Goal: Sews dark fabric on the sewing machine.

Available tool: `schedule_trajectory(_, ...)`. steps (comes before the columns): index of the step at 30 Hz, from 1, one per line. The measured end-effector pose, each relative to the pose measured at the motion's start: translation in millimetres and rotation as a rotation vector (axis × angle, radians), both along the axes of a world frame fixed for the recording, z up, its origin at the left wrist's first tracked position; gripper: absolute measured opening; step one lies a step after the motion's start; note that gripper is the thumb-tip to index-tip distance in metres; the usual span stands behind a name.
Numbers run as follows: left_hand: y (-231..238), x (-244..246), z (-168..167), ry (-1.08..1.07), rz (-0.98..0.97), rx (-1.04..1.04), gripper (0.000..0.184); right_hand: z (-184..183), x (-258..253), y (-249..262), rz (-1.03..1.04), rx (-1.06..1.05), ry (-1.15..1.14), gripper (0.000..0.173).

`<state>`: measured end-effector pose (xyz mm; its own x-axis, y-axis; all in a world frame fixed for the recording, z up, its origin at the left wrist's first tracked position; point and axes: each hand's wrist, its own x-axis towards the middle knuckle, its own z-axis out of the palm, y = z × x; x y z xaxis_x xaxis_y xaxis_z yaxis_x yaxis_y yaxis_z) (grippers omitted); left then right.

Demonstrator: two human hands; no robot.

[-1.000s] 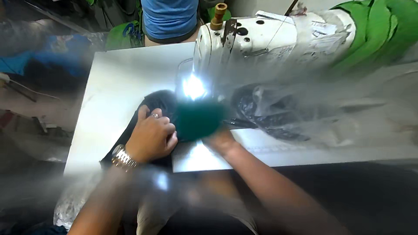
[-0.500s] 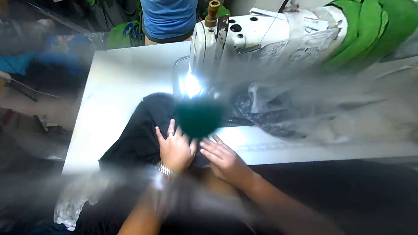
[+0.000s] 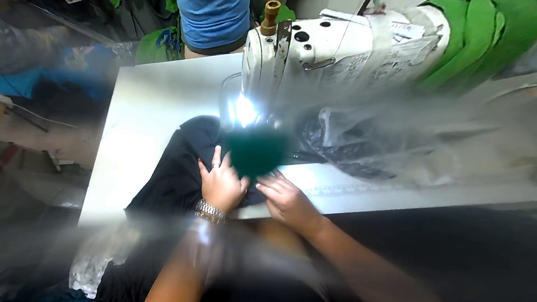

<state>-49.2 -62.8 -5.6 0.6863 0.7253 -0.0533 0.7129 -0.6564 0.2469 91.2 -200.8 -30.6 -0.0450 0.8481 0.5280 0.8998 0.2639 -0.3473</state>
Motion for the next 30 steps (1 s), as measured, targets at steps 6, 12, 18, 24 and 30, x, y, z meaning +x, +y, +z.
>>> schedule_trajectory(6,14,7,3,0.005,0.031,-0.046,0.055,4,2,18,-0.032,0.008,-0.017,0.029)
schedule_trajectory(12,35,14,-1,-0.001,0.02,-0.052,0.057,9,4,31,-0.05,-0.002,-0.019,0.025)
schedule_trajectory(18,47,19,1,0.011,0.007,-0.042,0.056,11,3,44,-0.084,0.026,-0.017,0.022)
schedule_trajectory(24,66,23,1,-0.012,-0.017,-0.037,0.055,14,4,61,-0.134,0.029,0.02,0.025)
schedule_trajectory(30,61,-33,16,-0.276,-0.445,0.241,0.038,14,9,60,-0.116,-0.006,0.047,0.027)
